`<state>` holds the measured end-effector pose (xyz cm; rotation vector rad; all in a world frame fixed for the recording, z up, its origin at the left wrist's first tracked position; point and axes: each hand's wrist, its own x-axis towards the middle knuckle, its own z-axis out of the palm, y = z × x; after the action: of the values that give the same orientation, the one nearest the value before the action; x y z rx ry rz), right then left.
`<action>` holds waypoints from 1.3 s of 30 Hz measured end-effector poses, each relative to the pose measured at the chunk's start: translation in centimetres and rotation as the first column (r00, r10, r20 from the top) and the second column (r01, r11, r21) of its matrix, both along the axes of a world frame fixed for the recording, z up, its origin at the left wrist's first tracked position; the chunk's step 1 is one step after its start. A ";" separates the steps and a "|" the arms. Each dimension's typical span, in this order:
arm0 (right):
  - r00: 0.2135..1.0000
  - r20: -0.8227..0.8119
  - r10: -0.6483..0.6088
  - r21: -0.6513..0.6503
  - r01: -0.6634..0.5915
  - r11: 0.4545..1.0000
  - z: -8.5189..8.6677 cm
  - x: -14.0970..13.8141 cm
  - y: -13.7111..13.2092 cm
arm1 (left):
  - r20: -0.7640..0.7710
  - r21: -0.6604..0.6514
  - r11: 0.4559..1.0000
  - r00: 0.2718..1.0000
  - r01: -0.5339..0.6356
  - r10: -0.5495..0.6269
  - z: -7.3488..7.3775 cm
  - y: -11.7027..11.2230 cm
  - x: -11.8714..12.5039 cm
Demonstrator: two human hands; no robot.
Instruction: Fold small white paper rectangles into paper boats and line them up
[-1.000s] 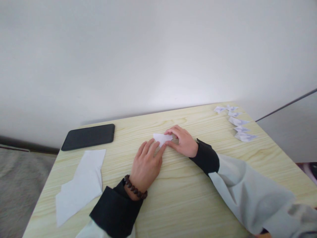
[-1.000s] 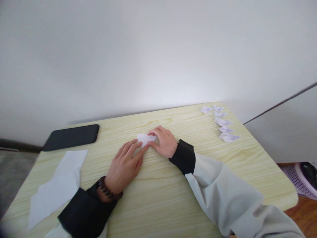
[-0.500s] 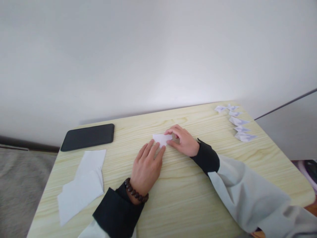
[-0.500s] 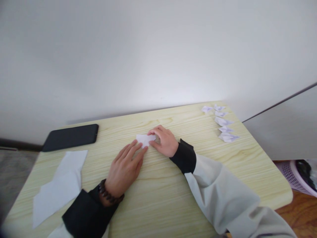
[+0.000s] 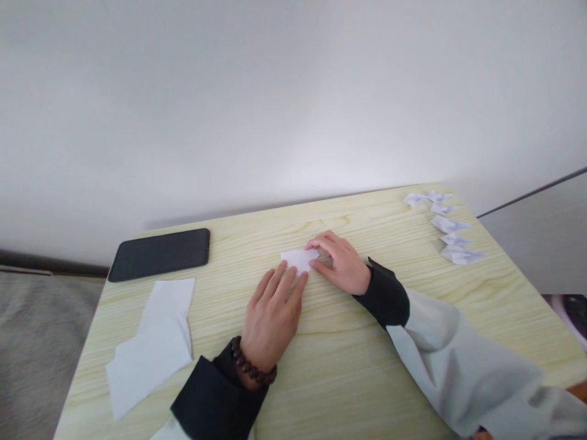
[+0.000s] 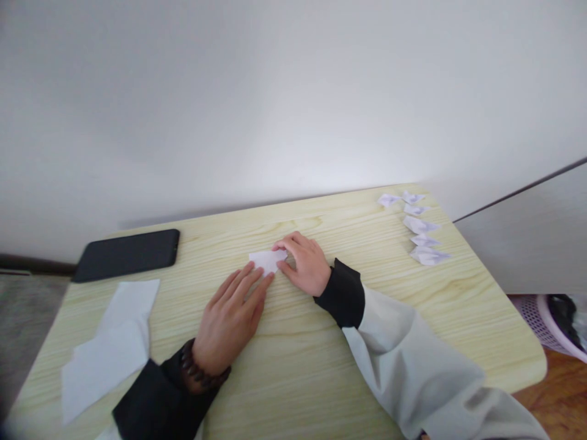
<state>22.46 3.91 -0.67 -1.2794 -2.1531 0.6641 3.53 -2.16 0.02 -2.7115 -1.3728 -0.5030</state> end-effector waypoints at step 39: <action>1.000 0.013 -0.028 -0.017 0.028 0.999 0.1 -0.1 -0.2 | 0.015 -0.029 0.999 1.000 0.019 -0.019 0.1 -0.1 -0.4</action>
<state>22.39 3.72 -0.57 -1.3232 -2.1401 0.6658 3.15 -2.22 0.07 -2.7522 -1.3700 -0.5096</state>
